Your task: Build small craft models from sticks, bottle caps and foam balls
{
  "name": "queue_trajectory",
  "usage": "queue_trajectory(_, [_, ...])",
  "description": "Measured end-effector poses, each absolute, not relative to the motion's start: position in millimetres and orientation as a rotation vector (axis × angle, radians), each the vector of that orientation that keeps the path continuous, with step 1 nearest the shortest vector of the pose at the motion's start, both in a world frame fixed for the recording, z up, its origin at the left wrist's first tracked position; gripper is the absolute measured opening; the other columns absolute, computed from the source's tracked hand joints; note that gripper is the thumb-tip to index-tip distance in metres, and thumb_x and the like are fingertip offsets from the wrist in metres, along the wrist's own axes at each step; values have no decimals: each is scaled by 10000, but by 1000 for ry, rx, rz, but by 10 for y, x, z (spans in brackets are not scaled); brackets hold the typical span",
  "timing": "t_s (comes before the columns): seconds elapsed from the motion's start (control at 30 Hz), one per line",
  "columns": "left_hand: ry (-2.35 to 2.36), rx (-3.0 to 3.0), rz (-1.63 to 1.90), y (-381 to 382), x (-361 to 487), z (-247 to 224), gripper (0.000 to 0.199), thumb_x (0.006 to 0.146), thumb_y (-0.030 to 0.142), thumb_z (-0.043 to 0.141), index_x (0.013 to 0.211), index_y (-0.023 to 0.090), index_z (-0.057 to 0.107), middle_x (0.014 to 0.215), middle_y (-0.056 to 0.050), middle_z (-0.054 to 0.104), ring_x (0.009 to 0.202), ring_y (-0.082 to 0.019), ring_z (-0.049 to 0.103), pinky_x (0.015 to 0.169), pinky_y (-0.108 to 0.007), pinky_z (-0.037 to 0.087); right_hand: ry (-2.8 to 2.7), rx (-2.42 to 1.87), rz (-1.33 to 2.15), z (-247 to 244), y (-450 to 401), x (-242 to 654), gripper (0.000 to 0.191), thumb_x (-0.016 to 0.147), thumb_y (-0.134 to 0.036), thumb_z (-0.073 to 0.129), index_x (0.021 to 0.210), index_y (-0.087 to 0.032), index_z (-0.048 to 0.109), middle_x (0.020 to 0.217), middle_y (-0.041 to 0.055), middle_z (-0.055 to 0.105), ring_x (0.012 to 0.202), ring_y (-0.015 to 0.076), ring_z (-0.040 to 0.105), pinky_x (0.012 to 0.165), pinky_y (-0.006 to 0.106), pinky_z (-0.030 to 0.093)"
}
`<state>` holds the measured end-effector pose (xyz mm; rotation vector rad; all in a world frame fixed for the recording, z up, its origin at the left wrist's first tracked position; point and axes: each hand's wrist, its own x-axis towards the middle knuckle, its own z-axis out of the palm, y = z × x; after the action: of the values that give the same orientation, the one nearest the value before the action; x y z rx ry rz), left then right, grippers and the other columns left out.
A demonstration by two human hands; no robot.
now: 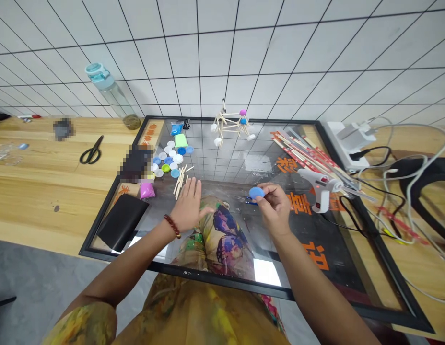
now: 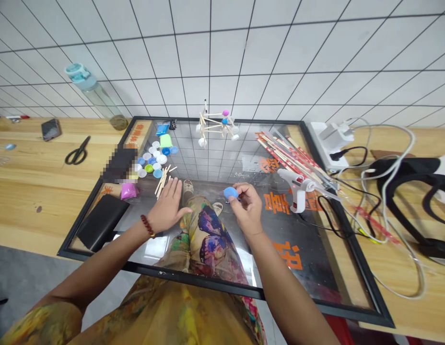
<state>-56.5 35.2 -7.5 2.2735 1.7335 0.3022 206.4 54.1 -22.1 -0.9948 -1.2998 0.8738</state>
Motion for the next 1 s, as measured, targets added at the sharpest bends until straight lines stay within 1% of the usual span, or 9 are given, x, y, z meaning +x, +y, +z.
queue_trajectory(0.13, [1907, 2044, 414, 690, 79, -220, 1057, 865, 656, 582, 1534, -98, 263, 1625, -386, 100, 1560, -470, 45, 1248, -636, 87, -1209, -935, 828, -156, 520, 2113, 220, 799, -351, 723, 838, -236, 539, 887, 20, 598, 670, 146, 549, 581, 294, 468])
queue_trajectory(0.23, [1704, 2019, 537, 1010, 600, -268, 1024, 853, 623, 624, 1523, -85, 307, 1628, -372, 144, 1567, -446, 63, 1268, -592, 48, -1146, -910, 791, -129, 537, 2166, 204, 797, -341, 726, 838, -241, 552, 888, 20, 596, 649, 148, 543, 561, 301, 463])
queue_trajectory(0.37, [1048, 1999, 795, 1137, 935, -262, 781, 909, 502, 604, 1519, 61, 395, 1626, -256, 322, 1563, -333, 229, 1285, -502, 160, -1046, -931, 708, -105, 612, 2281, 241, 770, -386, 735, 803, -254, 536, 843, 14, 577, 604, 148, 517, 570, 322, 462])
queue_trajectory(0.5, [1044, 1554, 1222, 1002, 648, -133, 519, 917, 468, 622, 1371, 220, 578, 1519, -137, 517, 1446, -277, 436, 1244, -462, 278, -989, -977, 608, -78, 658, 2360, 233, 790, -389, 707, 811, -250, 521, 793, -14, 561, 584, 135, 509, 585, 306, 451])
queue_trajectory(0.67, [889, 859, 1169, 598, 381, 27, 499, 821, 433, 765, 1258, 227, 639, 1291, -104, 656, 1103, -225, 644, 973, -390, 514, -1670, -981, 406, 8, 509, 2114, 84, 815, -222, 688, 873, -232, 628, 883, 24, 666, 732, 161, 609, 655, 307, 495])
queue_trajectory(0.73, [832, 639, 1105, 476, 387, 35, 405, 813, 383, 766, 1153, 178, 686, 1125, -101, 704, 922, -182, 668, 796, -313, 537, -1988, -933, 381, 60, 428, 2017, 166, 847, -221, 671, 1012, -236, 671, 1034, 64, 713, 891, 203, 675, 765, 352, 540])
queue_trajectory(0.87, [970, 411, 1208, 489, 279, 29, 187, 714, 154, 719, 894, 118, 680, 751, -34, 648, 617, -96, 590, 513, -197, 380, -2143, -1149, 395, 114, 343, 2253, 499, 905, -294, 633, 1390, -224, 544, 1406, 133, 602, 1253, 281, 605, 1016, 453, 517])
queue_trajectory(0.93, [1019, 407, 1288, 569, 164, 51, 192, 681, 120, 672, 871, 126, 656, 686, -1, 602, 559, -80, 559, 465, -178, 315, -2241, -1376, 309, 83, 339, 2542, 532, 866, -259, 639, 1389, -199, 560, 1397, 147, 614, 1248, 331, 604, 1040, 519, 493])
queue_trajectory(1.0, [1038, 439, 1371, 636, 69, 81, 214, 667, 135, 649, 881, 139, 645, 677, 14, 587, 535, -77, 548, 442, -173, 291, -2342, -1556, 256, 29, 348, 2781, 467, 808, -200, 647, 1275, -172, 651, 1259, 149, 695, 1162, 355, 648, 983, 520, 516])
